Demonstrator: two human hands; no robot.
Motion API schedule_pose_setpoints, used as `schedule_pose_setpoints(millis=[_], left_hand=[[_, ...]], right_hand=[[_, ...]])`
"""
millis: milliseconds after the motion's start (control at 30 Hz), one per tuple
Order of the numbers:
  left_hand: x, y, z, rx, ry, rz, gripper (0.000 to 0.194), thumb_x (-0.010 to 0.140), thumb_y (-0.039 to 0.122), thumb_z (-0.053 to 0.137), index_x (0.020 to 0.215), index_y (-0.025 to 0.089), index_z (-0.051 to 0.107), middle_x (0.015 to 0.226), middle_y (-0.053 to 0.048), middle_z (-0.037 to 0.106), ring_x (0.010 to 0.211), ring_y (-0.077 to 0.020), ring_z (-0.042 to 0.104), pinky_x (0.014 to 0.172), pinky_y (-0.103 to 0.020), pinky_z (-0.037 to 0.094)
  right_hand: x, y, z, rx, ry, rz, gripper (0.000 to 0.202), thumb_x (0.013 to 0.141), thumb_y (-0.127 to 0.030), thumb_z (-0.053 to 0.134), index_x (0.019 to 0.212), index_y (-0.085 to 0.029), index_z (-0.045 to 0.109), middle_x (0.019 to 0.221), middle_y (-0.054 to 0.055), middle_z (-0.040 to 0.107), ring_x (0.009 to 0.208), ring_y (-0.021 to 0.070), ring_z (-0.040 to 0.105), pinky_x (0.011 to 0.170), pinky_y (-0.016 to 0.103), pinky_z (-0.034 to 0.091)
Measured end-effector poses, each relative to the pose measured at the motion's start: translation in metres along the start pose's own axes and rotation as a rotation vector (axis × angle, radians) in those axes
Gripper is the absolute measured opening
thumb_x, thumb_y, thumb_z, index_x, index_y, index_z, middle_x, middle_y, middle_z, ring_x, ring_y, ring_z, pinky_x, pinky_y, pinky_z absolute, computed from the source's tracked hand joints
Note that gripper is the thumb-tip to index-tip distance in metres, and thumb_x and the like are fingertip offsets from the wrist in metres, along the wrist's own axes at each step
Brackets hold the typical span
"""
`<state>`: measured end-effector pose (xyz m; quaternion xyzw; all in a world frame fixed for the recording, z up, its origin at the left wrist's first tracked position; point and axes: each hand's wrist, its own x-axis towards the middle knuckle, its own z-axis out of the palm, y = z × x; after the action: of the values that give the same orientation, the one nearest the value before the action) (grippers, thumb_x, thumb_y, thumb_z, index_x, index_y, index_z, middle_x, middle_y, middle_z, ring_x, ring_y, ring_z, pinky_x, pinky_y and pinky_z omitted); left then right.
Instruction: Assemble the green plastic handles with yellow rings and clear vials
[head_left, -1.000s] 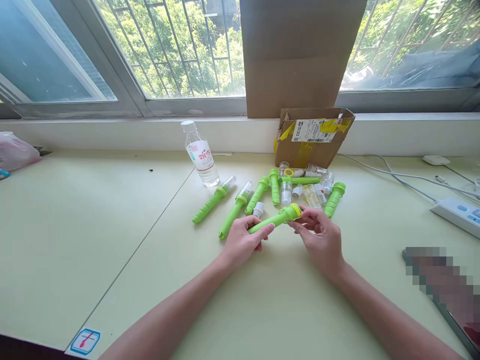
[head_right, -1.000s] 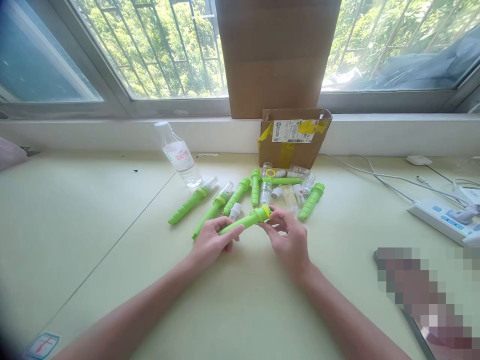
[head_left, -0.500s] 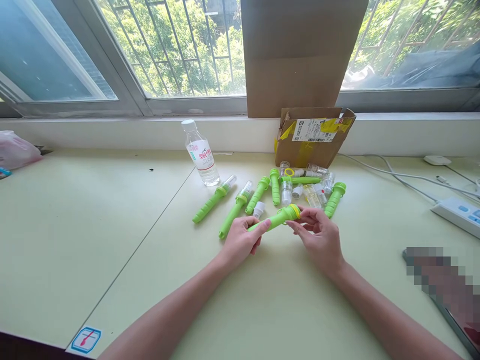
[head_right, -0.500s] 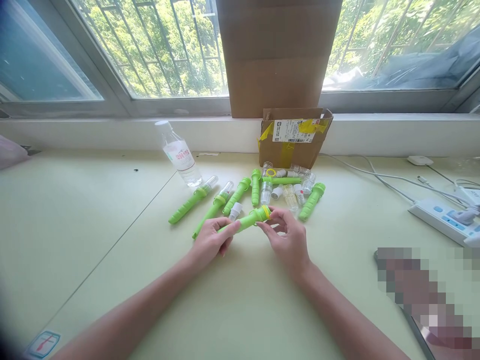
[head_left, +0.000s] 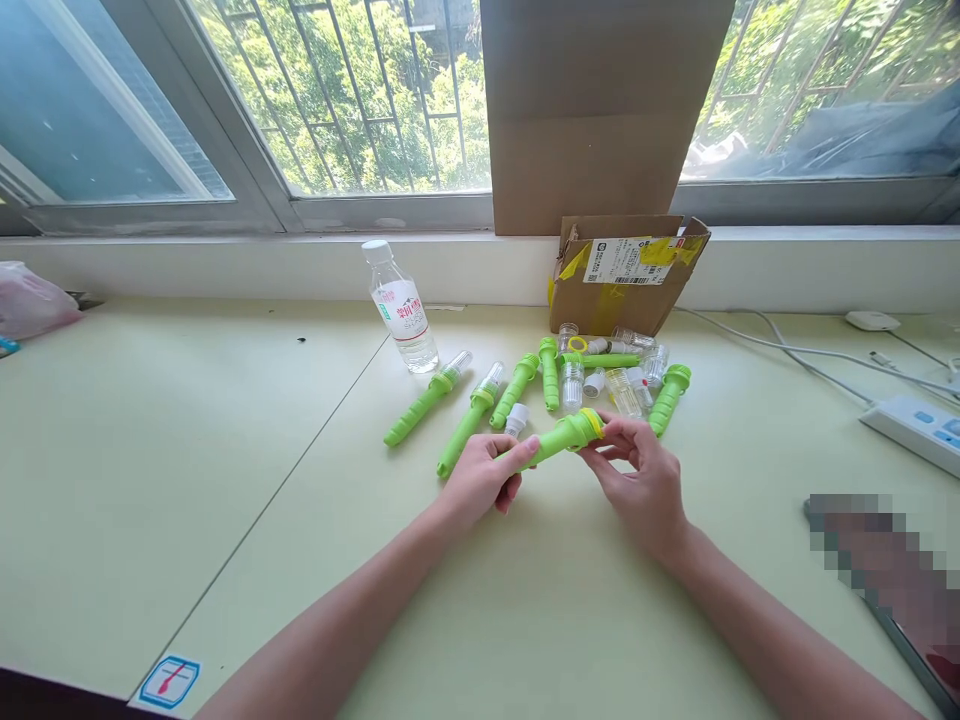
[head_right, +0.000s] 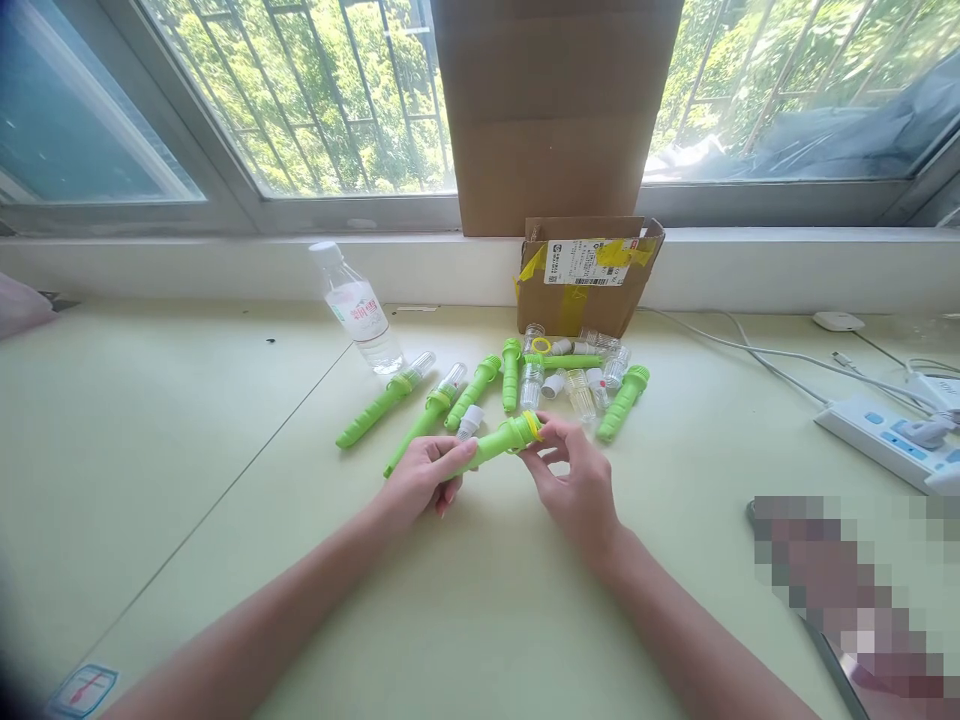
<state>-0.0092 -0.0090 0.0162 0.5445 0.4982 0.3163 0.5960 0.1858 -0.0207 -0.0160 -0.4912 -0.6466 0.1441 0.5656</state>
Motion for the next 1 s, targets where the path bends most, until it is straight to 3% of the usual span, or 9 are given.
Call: schedule_pose_setpoints(millis=[200,333,467,533,633,733,833,1000], left_hand=[[0.002,0.000,-0.002,-0.029,-0.035,-0.007,0.045,0.080,0.059,0.057,0.069,0.016,0.059,0.041,0.005,0.046,0.031,-0.0058,0.038,0.037,-0.019,0.028],[0.002,0.000,-0.004,-0.034,-0.045,-0.024,0.046,0.080,0.060,0.056,0.069,0.015,0.060,0.040,0.005,0.044,0.032,-0.0060,0.036,0.035,-0.019,0.027],[0.002,0.001,-0.002,-0.036,-0.039,-0.011,0.045,0.080,0.059,0.057,0.068,0.015,0.059,0.043,0.005,0.046,0.033,-0.0057,0.039,0.037,-0.019,0.028],[0.001,0.001,0.001,-0.057,0.009,0.024,0.041,0.079,0.056,0.059,0.074,0.016,0.058,0.050,0.004,0.051,0.036,-0.0059,0.043,0.039,-0.019,0.032],[-0.002,0.002,0.005,-0.061,0.145,0.136,0.037,0.074,0.050,0.068,0.092,0.020,0.057,0.078,0.001,0.061,0.043,-0.0056,0.050,0.042,-0.020,0.041],[-0.003,0.002,0.006,0.038,0.209,0.266,0.040,0.066,0.043,0.077,0.093,0.021,0.056,0.096,-0.002,0.061,0.053,-0.0078,0.057,0.048,-0.022,0.049],[-0.003,0.000,0.006,0.151,0.208,0.318,0.034,0.067,0.038,0.077,0.089,0.021,0.058,0.091,-0.002,0.063,0.059,-0.0107,0.059,0.050,-0.022,0.050],[-0.003,-0.002,0.008,0.137,0.217,0.286,0.028,0.071,0.037,0.074,0.088,0.020,0.058,0.075,-0.001,0.064,0.058,-0.0133,0.061,0.048,-0.022,0.050]], right_hand=[[0.000,0.000,0.001,0.007,0.034,-0.015,0.019,0.080,-0.028,0.069,0.090,-0.023,0.054,0.101,0.006,0.071,0.071,0.0177,0.071,0.060,0.034,0.062],[0.000,-0.001,0.000,0.068,-0.013,0.054,0.021,0.079,-0.031,0.069,0.089,-0.023,0.053,0.109,0.007,0.069,0.081,0.0206,0.071,0.060,0.035,0.062],[0.000,0.000,-0.001,0.090,-0.040,0.116,0.023,0.078,-0.035,0.069,0.087,-0.024,0.052,0.104,0.007,0.071,0.068,0.0188,0.070,0.052,0.033,0.060],[0.000,0.001,-0.001,0.095,-0.043,0.134,0.025,0.077,-0.037,0.070,0.086,-0.024,0.051,0.102,0.007,0.071,0.060,0.0173,0.068,0.051,0.034,0.060],[0.000,0.001,0.000,0.163,-0.071,0.210,0.030,0.074,-0.039,0.072,0.085,-0.024,0.049,0.093,0.006,0.072,0.054,0.0162,0.066,0.049,0.033,0.059],[0.002,0.000,0.001,0.258,-0.100,0.308,0.034,0.071,-0.039,0.075,0.086,-0.024,0.048,0.078,0.001,0.069,0.051,0.0151,0.063,0.048,0.031,0.058],[0.004,0.000,0.002,0.315,-0.101,0.365,0.037,0.069,-0.040,0.076,0.086,-0.023,0.048,0.071,-0.001,0.066,0.050,0.0144,0.062,0.048,0.029,0.056],[0.005,0.002,0.001,0.261,-0.114,0.363,0.039,0.070,-0.044,0.075,0.087,-0.022,0.048,0.085,0.005,0.068,0.064,0.0188,0.067,0.050,0.030,0.056]])
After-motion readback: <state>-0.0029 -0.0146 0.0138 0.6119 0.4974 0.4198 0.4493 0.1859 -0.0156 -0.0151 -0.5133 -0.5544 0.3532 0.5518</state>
